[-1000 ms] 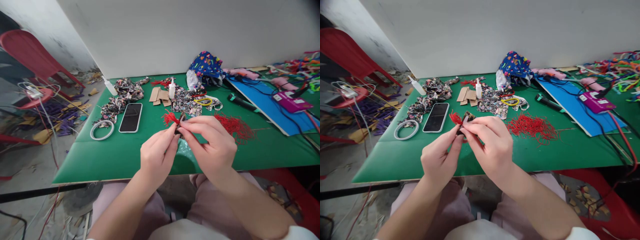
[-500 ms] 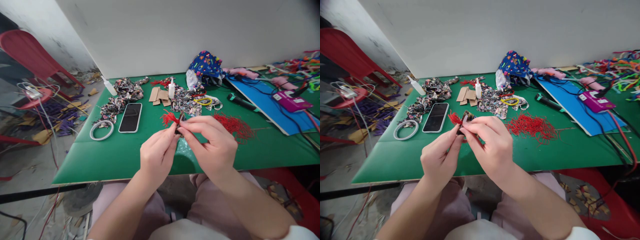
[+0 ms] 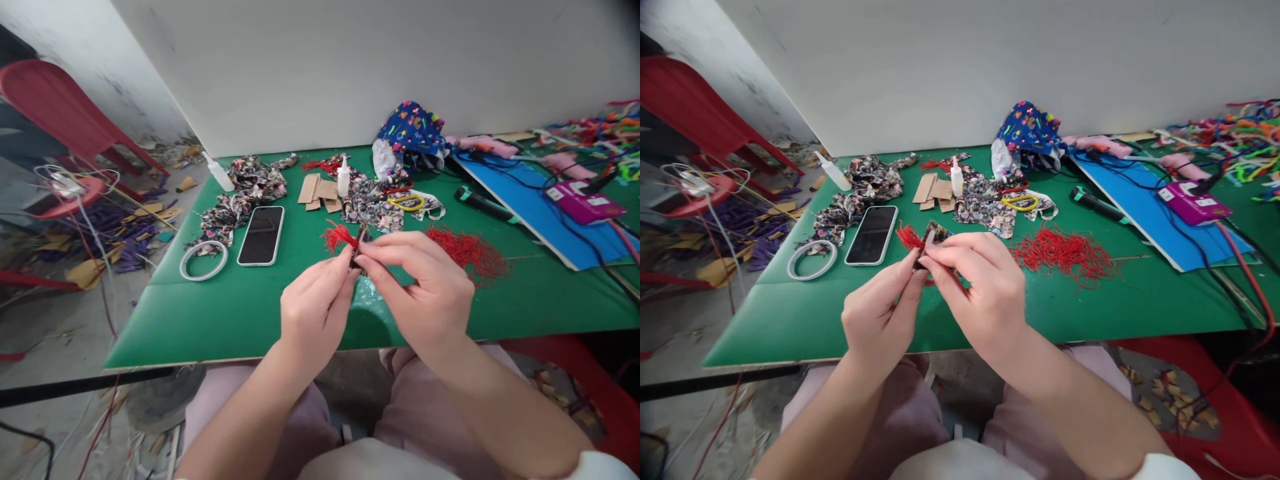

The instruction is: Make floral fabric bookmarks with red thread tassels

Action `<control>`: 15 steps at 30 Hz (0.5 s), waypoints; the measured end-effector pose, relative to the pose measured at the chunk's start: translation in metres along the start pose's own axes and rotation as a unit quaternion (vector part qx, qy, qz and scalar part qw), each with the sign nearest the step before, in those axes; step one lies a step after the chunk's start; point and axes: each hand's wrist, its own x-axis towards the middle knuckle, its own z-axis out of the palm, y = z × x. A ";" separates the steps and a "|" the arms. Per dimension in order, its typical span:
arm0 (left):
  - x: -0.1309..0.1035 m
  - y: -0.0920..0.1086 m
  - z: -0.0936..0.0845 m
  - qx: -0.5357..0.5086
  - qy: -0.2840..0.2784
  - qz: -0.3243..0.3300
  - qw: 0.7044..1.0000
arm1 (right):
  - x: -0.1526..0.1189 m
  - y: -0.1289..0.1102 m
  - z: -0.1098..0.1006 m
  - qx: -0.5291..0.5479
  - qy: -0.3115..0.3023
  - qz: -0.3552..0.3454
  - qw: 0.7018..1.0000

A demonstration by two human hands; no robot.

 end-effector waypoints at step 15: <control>0.000 -0.001 0.001 -0.010 0.002 0.004 1.000 | 0.001 0.001 0.000 0.008 0.001 -0.012 1.000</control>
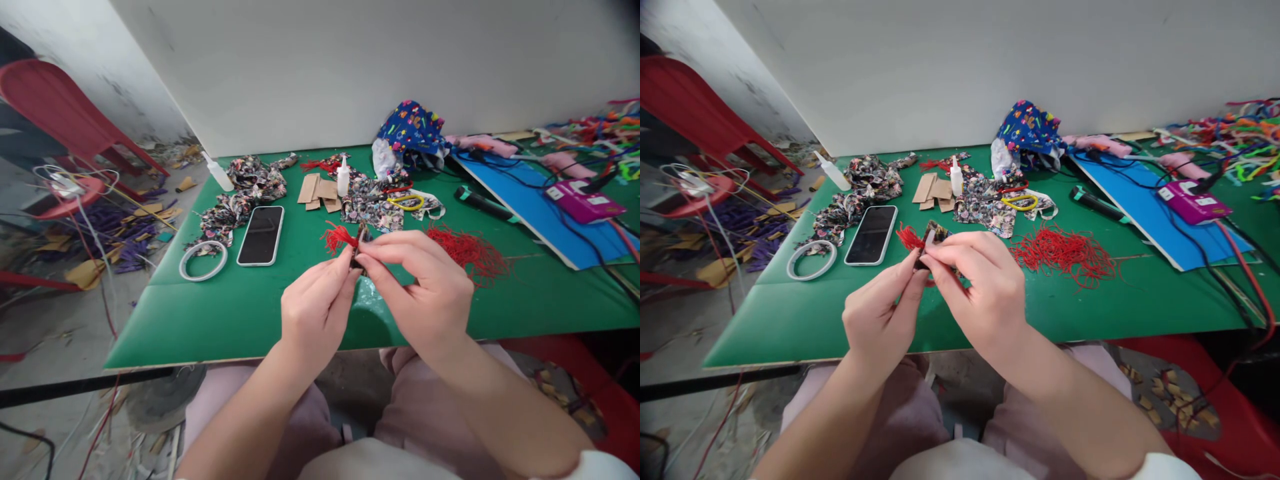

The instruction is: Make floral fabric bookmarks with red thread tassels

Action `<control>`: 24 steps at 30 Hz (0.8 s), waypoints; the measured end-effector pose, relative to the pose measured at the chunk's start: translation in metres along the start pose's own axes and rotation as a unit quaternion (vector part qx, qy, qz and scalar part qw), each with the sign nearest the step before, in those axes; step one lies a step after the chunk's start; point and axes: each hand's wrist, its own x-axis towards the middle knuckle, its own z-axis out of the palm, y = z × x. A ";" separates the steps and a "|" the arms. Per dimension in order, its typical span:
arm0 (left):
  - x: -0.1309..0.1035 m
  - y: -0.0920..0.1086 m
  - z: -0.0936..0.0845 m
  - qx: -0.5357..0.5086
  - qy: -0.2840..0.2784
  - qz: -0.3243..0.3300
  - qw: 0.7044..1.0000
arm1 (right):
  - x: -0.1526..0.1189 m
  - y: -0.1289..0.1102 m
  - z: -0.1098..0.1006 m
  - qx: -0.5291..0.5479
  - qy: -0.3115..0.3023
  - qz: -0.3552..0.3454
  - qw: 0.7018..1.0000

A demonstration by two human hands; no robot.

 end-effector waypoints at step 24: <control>-0.001 -0.002 0.001 0.022 0.021 0.028 0.999 | 0.000 -0.001 0.001 0.001 -0.003 0.006 1.000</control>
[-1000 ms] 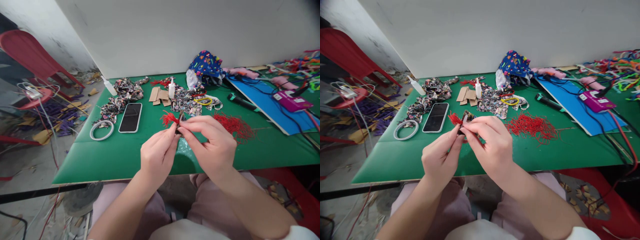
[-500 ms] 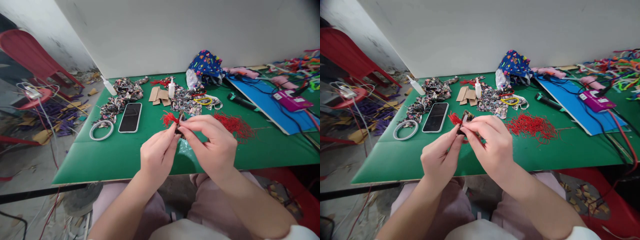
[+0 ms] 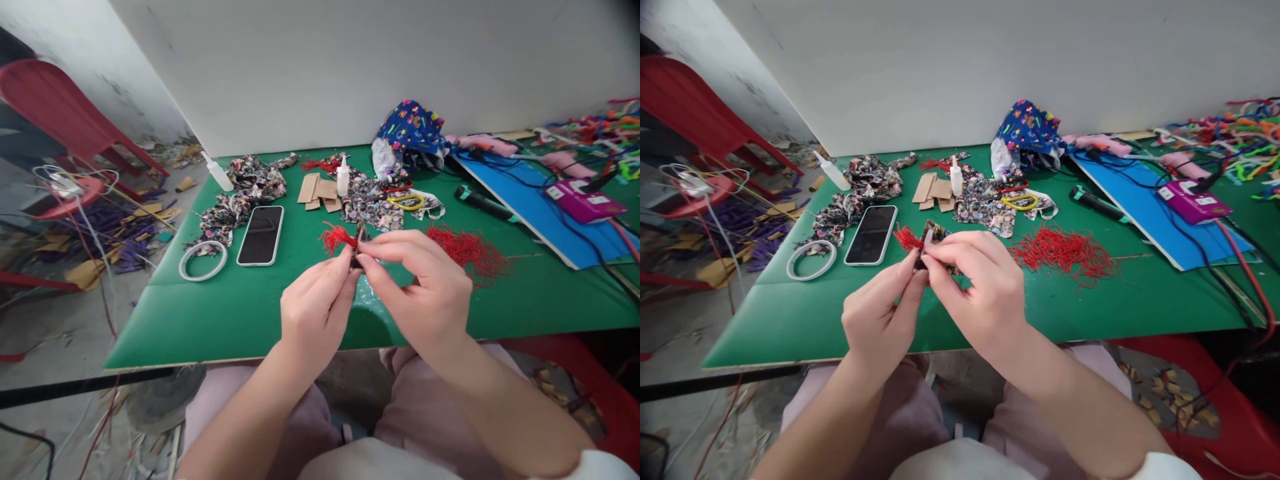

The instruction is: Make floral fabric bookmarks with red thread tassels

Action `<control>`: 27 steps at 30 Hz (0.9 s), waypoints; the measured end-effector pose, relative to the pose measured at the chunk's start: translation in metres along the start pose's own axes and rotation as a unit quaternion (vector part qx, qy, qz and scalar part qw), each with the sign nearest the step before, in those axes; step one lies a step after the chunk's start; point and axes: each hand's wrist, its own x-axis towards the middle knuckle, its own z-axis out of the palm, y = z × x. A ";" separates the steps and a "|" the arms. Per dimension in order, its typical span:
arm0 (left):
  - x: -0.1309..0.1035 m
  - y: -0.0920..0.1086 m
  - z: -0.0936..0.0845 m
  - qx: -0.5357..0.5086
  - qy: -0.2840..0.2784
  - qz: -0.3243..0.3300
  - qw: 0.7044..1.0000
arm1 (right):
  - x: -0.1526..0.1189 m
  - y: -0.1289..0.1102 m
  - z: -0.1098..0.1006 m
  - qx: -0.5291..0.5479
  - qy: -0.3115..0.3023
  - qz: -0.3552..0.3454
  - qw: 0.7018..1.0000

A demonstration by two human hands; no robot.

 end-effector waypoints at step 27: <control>-0.003 -0.002 0.004 0.032 0.017 0.031 0.999 | -0.001 0.001 0.001 -0.026 -0.019 -0.004 0.999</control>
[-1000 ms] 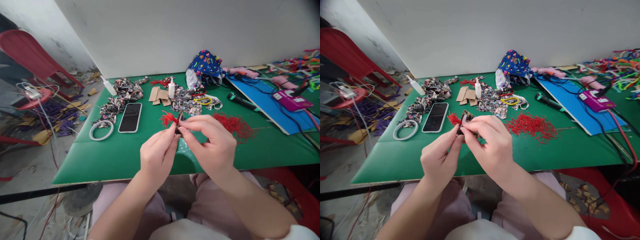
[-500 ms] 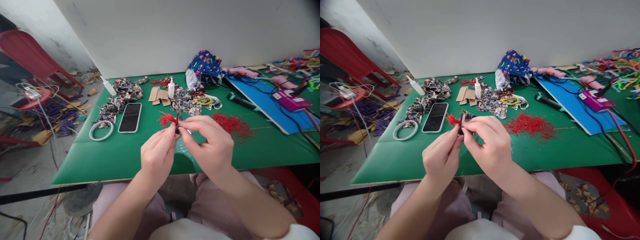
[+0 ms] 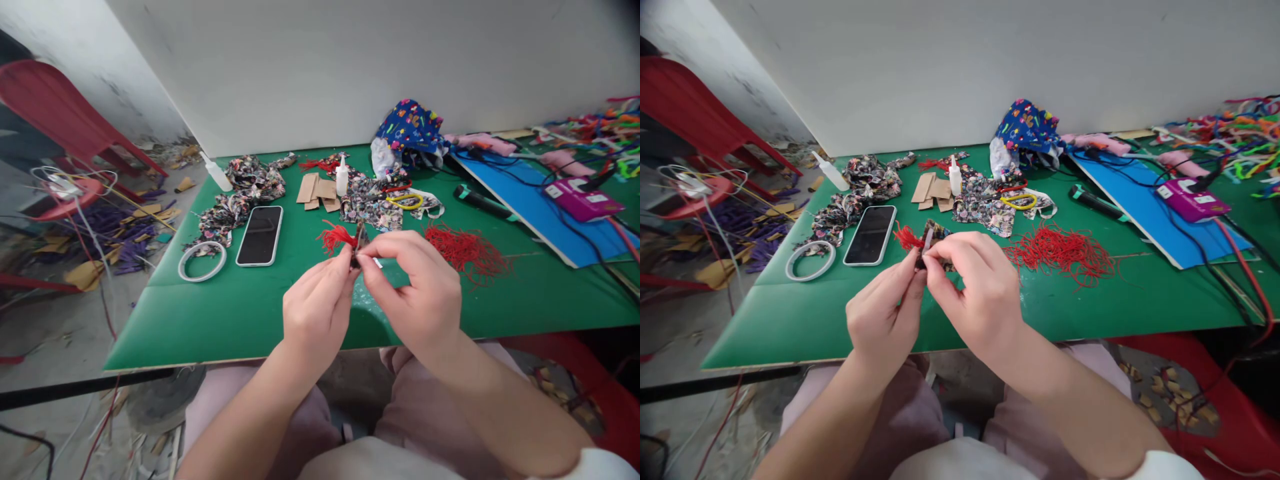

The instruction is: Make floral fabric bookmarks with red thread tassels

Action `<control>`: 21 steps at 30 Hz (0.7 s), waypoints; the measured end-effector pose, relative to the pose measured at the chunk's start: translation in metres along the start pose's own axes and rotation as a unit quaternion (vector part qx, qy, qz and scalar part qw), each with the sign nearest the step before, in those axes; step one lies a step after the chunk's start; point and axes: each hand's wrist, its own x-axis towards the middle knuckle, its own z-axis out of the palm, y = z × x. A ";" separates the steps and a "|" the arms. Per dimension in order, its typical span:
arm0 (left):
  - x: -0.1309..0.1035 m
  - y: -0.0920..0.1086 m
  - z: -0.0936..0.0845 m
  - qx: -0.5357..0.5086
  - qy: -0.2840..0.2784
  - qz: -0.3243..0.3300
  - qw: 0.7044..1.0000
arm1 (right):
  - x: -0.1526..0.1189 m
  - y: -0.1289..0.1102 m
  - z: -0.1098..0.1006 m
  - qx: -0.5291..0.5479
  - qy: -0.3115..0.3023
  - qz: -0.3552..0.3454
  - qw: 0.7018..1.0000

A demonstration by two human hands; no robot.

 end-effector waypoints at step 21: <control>0.002 0.005 -0.002 -0.018 -0.032 -0.046 0.998 | -0.001 0.004 0.004 0.029 -0.035 0.029 0.999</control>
